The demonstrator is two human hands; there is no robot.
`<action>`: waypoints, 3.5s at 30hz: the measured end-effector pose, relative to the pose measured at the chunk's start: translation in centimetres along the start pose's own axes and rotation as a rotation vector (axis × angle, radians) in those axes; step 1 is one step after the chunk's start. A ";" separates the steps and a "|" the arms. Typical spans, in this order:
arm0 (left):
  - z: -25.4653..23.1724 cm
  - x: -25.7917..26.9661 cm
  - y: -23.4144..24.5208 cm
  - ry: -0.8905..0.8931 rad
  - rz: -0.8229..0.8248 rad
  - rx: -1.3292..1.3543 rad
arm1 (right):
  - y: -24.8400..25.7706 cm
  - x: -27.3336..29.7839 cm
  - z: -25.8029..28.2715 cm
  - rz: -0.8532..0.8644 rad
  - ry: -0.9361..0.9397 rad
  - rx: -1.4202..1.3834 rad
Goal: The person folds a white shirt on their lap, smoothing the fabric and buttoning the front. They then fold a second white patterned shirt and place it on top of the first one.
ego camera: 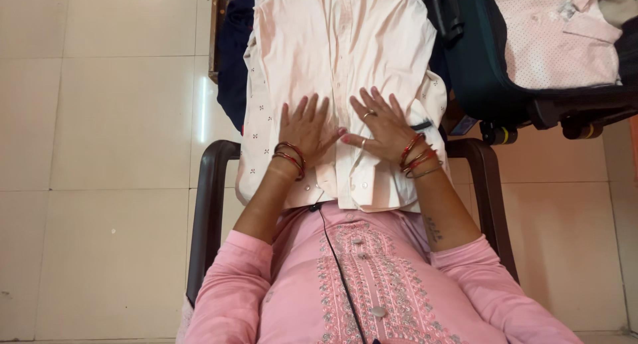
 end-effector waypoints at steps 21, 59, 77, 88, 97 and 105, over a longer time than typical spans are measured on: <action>-3.7 -9.3 -1.2 -0.129 -0.156 0.159 | -3.0 -0.5 1.3 0.106 0.105 0.233; -0.3 -16.8 -1.0 0.036 -0.099 0.113 | 0.6 -10.8 -8.0 -0.001 -0.445 0.105; -0.4 -14.9 1.5 0.103 0.199 0.022 | 0.1 -11.1 -9.2 -0.035 -0.386 0.122; -0.6 -15.9 1.1 -0.027 0.052 0.024 | 0.3 -10.9 -9.2 -0.090 -0.340 0.068; -0.7 -16.2 -0.2 -0.075 0.146 0.032 | 1.5 -9.9 -7.6 0.149 -0.326 0.180; -5.0 -16.8 0.3 0.032 0.327 -0.004 | 1.4 -6.6 -9.4 0.138 -0.177 0.073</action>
Point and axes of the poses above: each hand's wrist, its own x-axis away from the middle knuckle, its own y-axis out of the back of the hand, z = x × y, the point moved 1 cm from there along -x, towards the middle knuckle, and after that the axes turned 15 degrees about -x, right-handed, at the moved point
